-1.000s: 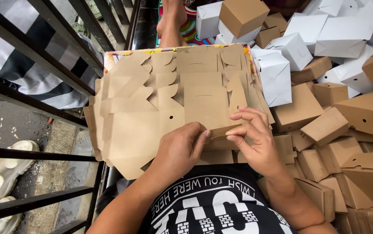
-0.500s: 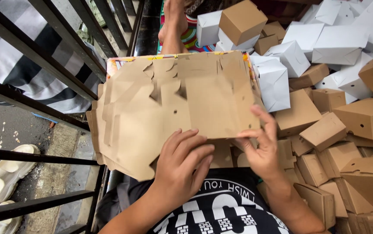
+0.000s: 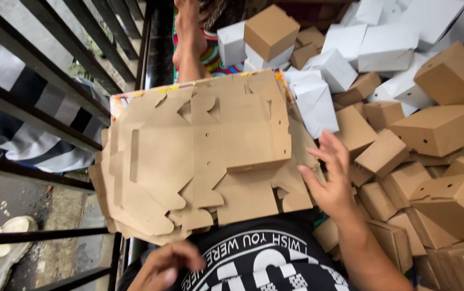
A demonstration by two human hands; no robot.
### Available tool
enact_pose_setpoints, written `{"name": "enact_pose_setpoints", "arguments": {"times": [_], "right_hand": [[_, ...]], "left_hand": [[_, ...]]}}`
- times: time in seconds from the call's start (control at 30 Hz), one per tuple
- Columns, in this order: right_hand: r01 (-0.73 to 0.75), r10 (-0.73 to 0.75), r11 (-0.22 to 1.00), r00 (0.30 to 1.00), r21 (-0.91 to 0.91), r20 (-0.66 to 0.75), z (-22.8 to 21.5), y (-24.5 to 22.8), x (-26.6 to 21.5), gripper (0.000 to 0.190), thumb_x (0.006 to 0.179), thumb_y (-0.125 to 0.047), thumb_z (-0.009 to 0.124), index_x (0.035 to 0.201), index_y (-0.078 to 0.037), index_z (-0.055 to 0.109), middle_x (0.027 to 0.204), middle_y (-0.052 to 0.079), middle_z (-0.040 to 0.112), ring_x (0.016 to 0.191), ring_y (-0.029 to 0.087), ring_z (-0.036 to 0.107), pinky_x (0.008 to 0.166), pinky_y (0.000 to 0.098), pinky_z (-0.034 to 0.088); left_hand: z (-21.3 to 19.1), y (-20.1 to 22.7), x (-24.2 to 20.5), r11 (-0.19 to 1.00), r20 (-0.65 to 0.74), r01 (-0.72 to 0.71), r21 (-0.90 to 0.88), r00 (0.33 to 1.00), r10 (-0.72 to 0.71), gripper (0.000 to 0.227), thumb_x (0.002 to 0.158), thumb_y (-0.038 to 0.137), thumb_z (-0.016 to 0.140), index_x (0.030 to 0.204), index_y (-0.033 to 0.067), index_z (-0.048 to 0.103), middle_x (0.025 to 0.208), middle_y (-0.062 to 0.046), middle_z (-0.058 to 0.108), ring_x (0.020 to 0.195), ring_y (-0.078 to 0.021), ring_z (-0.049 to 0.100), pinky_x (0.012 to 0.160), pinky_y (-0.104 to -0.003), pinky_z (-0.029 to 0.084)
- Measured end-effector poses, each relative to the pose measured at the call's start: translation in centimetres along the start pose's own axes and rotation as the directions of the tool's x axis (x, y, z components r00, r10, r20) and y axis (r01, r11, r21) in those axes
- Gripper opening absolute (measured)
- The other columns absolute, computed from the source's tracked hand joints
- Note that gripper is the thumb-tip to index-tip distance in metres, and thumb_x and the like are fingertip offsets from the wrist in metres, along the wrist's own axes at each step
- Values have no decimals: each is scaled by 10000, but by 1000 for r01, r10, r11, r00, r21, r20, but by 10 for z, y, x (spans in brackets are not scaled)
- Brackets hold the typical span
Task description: Folding cardboard templates into small boxes by hand
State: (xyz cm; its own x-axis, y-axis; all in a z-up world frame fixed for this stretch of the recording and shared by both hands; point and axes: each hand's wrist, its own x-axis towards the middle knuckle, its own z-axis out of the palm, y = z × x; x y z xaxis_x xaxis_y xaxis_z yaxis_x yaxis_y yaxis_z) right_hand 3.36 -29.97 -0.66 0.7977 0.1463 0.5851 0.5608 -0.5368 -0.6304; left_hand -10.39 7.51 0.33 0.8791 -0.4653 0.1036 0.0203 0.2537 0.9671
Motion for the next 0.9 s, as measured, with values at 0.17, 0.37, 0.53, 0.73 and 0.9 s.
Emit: {"name": "enact_pose_setpoints", "arguments": {"times": [0.17, 0.37, 0.53, 0.73, 0.9], "right_hand": [[-366, 362, 930, 877, -49, 315, -57, 43, -43, 106, 942, -164, 676, 977, -77, 725, 902, 52, 717, 865, 169, 702, 849, 292, 591], [-435, 567, 765, 107, -475, 817, -50, 60, -77, 261, 944, -394, 634, 1093, -262, 802, 1039, -124, 854, 886, 22, 788, 834, 202, 596], [-269, 638, 764, 184, -586, 748, -3, 122, -161, 167, 964, -256, 511, 1036, -192, 648, 1105, 42, 695, 966, 232, 672, 835, 377, 523], [-126, 672, 737, 236, -664, 702, 5, 225, -288, 524, 1049, -277, 412, 1546, -128, 342, 1614, 204, 312, 1528, 347, 287, 1258, 404, 267], [675, 759, 437, 78, -594, 647, 6, 248, -344, 300, 1013, -282, 480, 1217, -302, 699, 1242, -69, 603, 1156, 295, 474, 817, 553, 357]], "left_hand": [[-67, -117, -70, 924, 91, 121, -364, 991, -94, 502, 977, 420, 690, 1091, -66, 632, 977, -236, 631, 882, -288, 624, 796, -371, 481], [-103, -199, -124, 854, -101, 10, -520, 992, -74, 392, 993, 232, 598, 1174, -116, 585, 853, -251, 652, 787, -341, 615, 756, -434, 447], [-105, -206, -135, 873, -388, 134, -469, 857, -340, 434, 953, 147, 520, 1271, -137, 600, 829, -265, 639, 817, -370, 675, 680, -404, 560], [-101, -205, -125, 833, -448, 162, -529, 781, -436, 260, 988, 86, 515, 1225, -9, 566, 820, -210, 574, 748, -350, 678, 612, -398, 528], [-99, -209, -126, 858, -508, 198, -473, 734, -450, 95, 1011, 120, 532, 1095, 75, 538, 799, -230, 635, 672, -321, 671, 560, -370, 499]]}}
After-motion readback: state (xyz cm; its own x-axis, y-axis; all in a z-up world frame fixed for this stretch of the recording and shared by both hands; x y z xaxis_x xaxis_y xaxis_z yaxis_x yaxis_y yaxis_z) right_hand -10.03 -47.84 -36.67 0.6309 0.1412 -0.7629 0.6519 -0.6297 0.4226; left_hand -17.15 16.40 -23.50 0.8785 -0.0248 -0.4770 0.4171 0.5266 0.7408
